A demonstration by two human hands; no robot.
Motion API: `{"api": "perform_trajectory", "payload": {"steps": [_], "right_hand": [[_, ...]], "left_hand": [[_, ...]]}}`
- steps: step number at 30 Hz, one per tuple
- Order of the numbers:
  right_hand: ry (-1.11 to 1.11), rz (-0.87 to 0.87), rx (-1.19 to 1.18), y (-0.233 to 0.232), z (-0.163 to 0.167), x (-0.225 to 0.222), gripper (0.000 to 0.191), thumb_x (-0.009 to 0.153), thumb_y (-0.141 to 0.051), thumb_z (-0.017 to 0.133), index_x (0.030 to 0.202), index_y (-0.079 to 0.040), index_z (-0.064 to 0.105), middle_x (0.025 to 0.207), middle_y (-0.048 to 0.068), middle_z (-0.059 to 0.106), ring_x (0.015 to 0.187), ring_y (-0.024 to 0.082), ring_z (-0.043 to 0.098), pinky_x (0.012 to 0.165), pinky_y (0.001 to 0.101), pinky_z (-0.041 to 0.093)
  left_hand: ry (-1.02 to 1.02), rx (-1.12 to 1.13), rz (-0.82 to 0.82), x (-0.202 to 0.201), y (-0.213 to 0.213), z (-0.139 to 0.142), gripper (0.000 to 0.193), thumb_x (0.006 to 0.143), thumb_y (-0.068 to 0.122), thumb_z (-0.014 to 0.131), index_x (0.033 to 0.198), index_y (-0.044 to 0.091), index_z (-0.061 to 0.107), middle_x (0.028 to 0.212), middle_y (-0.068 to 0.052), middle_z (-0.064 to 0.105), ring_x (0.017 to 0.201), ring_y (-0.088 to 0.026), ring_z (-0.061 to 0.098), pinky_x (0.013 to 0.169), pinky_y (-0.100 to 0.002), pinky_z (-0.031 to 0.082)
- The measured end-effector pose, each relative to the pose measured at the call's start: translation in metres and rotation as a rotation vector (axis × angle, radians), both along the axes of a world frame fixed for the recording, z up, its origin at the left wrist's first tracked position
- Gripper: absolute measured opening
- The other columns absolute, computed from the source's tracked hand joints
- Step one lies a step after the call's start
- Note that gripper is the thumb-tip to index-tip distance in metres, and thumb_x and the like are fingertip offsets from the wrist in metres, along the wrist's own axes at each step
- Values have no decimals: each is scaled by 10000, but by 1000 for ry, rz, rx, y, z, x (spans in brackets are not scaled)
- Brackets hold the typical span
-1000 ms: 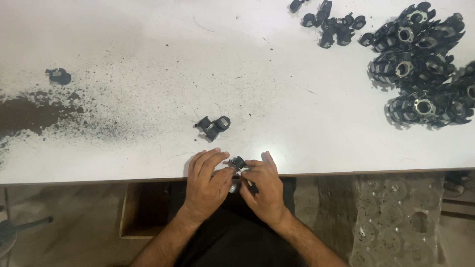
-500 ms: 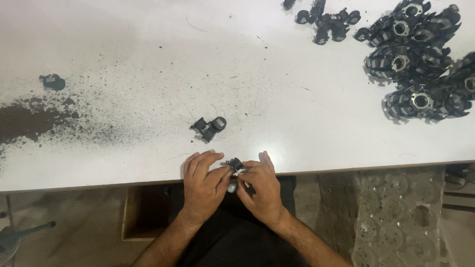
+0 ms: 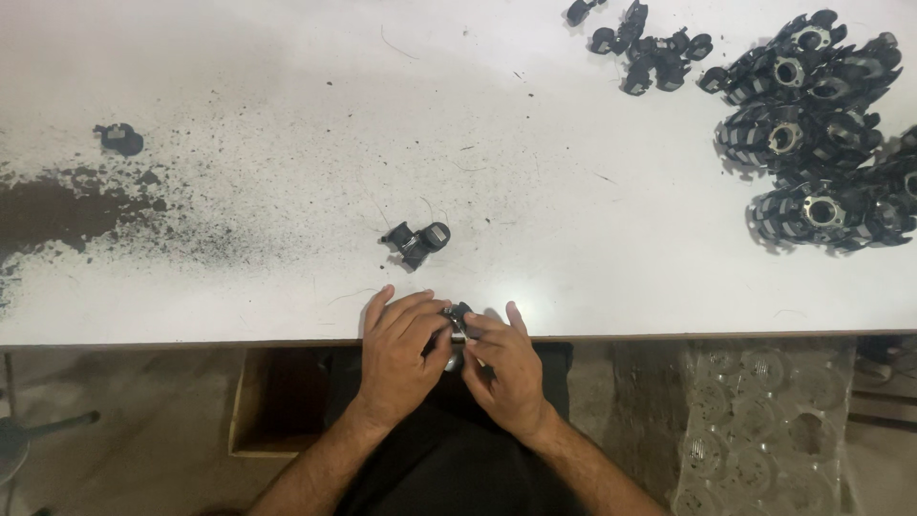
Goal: The person sits at a white workbench and assembles small black mechanical wheel components, fitting rollers onto circular hubs one at a time. They use a small hand tool to press and adjust the parts, then set each finished hub aside and pick up the next component.
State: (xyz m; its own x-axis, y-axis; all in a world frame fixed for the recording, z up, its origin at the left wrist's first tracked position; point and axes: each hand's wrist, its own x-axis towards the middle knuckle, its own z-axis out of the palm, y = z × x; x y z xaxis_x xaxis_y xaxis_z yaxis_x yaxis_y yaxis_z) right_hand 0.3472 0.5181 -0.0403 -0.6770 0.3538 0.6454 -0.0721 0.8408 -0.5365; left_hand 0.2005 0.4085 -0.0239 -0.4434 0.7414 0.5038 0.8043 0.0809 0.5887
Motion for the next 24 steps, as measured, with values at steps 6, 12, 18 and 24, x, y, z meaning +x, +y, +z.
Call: {"api": "perform_trajectory", "payload": {"steps": [6,12,18,24], "right_hand": [[1,-7,-32,1,6,-1,304,827,80,782,1033,-59,606,1092,105,708,1233,262,694,1243,594,348],[-9,3,-43,0,9,-2,292,834,83,765,1038,-48,603,1093,117,718,1228,269,693,1239,599,340],[-46,-26,12,-1,12,-3,286,833,72,773,1033,-62,618,1066,100,715,1210,252,695,1245,603,331],[-65,-2,-8,0,20,-4,262,841,70,759,1042,-50,643,1096,97,699,1221,268,682,1240,611,327]], "left_hand": [[-19,-11,-23,-2,0,4,111,852,105,749,960,105,723,1129,-28,757,1229,-223,637,1178,-552,298],[-30,-10,-32,-3,-1,5,120,856,105,746,974,105,723,1135,-21,759,1242,-221,632,1178,-550,300],[-27,-31,-53,-5,-1,4,125,866,103,740,990,103,730,1137,-25,754,1264,-231,612,1176,-564,282],[-58,-26,-49,-6,-4,9,127,856,102,741,978,107,709,1152,-25,747,1310,-246,592,1196,-562,291]]}}
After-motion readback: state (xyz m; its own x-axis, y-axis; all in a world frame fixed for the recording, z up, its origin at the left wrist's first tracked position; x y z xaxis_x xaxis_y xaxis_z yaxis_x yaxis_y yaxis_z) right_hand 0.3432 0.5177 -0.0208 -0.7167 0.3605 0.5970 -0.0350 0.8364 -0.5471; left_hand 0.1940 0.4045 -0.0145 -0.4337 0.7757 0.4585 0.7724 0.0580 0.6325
